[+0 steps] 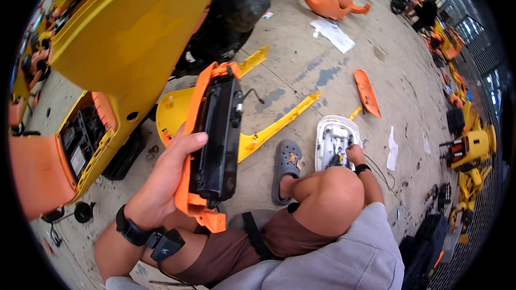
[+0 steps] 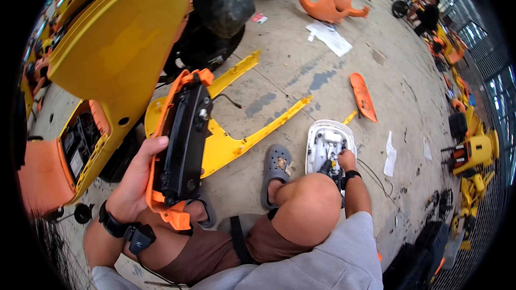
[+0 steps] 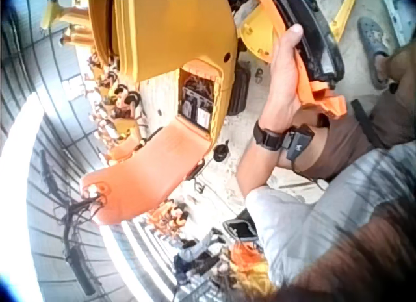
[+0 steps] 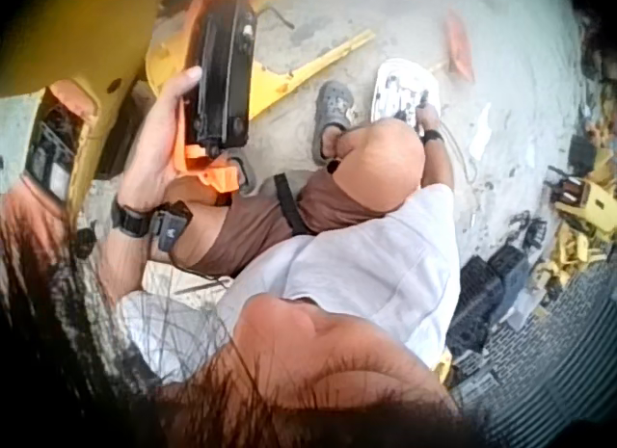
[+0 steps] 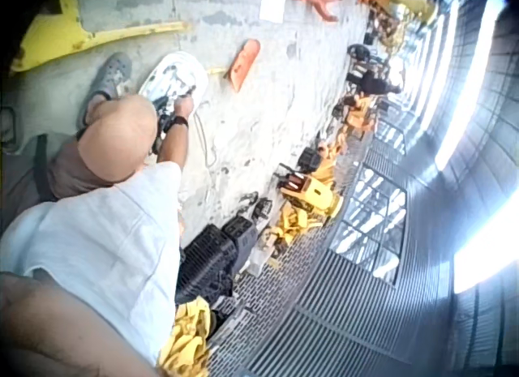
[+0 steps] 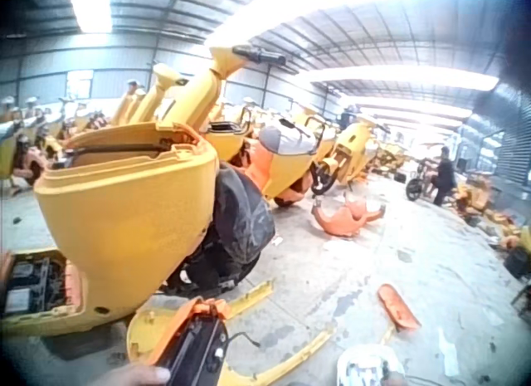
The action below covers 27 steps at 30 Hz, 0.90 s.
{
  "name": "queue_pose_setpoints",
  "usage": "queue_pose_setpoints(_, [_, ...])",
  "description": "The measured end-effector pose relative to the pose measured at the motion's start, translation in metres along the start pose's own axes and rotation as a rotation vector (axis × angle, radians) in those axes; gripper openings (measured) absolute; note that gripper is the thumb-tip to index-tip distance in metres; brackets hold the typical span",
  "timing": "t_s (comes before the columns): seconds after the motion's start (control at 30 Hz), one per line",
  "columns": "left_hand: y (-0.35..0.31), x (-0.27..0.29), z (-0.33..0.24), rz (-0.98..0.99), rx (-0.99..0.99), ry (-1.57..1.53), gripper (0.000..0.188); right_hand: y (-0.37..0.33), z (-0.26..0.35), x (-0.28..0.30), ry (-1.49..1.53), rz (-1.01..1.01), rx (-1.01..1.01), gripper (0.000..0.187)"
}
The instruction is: The person assembles internal components of an orange scooter part by hand, routing wires through a black housing, fitting a cover, and securing it using a power drill.
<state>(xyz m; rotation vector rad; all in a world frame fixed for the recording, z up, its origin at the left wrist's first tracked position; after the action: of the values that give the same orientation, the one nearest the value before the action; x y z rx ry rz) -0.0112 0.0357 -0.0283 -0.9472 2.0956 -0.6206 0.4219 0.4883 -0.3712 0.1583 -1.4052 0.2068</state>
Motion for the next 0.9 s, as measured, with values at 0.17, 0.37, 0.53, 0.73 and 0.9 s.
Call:
queue_pose_setpoints(0.17, [0.008,-0.001,0.002,0.068,-0.056,0.028,0.066,0.030,0.032,0.033,-0.066,-0.115,0.085,0.024])
queue_pose_setpoints(0.37, [-0.005,-0.017,-0.008,0.232,-0.116,-0.025,0.071,0.016,0.285,0.200,0.636,-0.220,0.554,0.025])
queue_pose_setpoints(0.53, [-0.018,-0.018,-0.013,0.281,-0.213,-0.033,0.087,-0.090,0.439,0.329,0.987,-0.121,0.894,0.019])
queue_pose_setpoints(0.73, [-0.024,-0.011,-0.023,0.351,-0.230,-0.131,0.092,-0.169,0.465,0.363,1.390,-0.302,1.147,0.023])
queue_pose_setpoints(0.9, [-0.023,0.001,-0.026,0.342,-0.245,-0.208,0.092,-0.216,0.456,0.354,1.268,-0.079,1.286,0.032])
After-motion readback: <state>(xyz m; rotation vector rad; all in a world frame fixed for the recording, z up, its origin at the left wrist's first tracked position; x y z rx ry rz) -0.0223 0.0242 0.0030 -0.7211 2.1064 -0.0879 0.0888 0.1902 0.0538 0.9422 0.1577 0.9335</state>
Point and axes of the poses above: each hand's wrist, its own y-axis towards the middle knuckle, its own x-axis out of the back of the hand, z = x × y, the point moved 5 cm from there along y, towards the middle knuckle, and after that the axes turned 13 degrees about -z, right-handed, at the moved point
